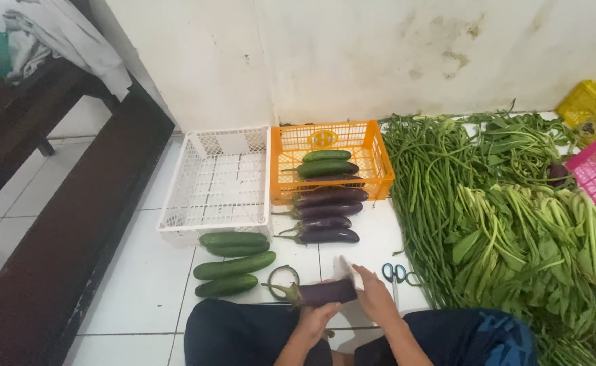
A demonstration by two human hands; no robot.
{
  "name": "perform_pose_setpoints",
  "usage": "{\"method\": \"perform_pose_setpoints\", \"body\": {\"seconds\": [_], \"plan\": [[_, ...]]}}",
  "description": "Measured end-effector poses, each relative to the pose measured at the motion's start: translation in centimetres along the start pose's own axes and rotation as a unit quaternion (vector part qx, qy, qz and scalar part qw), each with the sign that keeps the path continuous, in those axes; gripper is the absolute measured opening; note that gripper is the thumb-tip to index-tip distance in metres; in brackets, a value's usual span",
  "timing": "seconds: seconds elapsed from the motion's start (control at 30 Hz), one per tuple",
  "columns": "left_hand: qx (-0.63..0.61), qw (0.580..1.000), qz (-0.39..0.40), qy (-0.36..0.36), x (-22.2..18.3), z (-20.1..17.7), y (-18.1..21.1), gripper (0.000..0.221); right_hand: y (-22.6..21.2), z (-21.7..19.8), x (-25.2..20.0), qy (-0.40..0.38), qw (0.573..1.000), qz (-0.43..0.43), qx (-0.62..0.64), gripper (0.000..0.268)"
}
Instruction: Cleaning eggplants and cucumbers by wiping them with a cloth and sorting them into crates.
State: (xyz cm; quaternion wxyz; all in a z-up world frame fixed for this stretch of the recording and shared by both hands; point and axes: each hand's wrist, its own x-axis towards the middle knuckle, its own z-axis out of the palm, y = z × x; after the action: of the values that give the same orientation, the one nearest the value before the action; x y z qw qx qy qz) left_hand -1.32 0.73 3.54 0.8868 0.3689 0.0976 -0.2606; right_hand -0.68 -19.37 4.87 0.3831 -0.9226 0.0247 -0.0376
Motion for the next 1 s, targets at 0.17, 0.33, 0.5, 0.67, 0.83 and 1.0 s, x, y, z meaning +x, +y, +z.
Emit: {"method": "perform_pose_setpoints", "body": {"seconds": [0.17,0.33,0.5,0.67,0.83,1.0], "plan": [[0.233,0.958,-0.087,0.145,0.0,0.8,0.7,0.047,-8.5,0.5,-3.3,-0.087,0.982,-0.158,0.062,0.065],[0.212,0.962,-0.062,0.158,-0.1,0.6,1.1,0.042,-11.6,-0.7,-2.8,-0.133,0.958,-0.248,0.046,0.055],[0.182,0.968,-0.032,0.17,-0.2,0.7,0.9,0.037,-2.6,0.9,-0.6,0.001,0.986,-0.157,0.063,0.067],[0.161,0.977,-0.03,0.139,1.2,-1.2,-0.6,0.038,-2.6,2.2,-1.2,-0.051,0.991,-0.116,0.031,0.071],[-0.02,0.938,0.275,-0.212,7.8,-11.0,-9.0,0.128,-12.4,-0.7,-3.6,-0.147,0.953,-0.257,0.06,0.062],[0.149,0.966,-0.034,0.207,4.2,-4.9,-3.1,0.025,-8.4,-0.2,-1.5,-0.106,0.985,-0.134,0.033,0.086]]}}
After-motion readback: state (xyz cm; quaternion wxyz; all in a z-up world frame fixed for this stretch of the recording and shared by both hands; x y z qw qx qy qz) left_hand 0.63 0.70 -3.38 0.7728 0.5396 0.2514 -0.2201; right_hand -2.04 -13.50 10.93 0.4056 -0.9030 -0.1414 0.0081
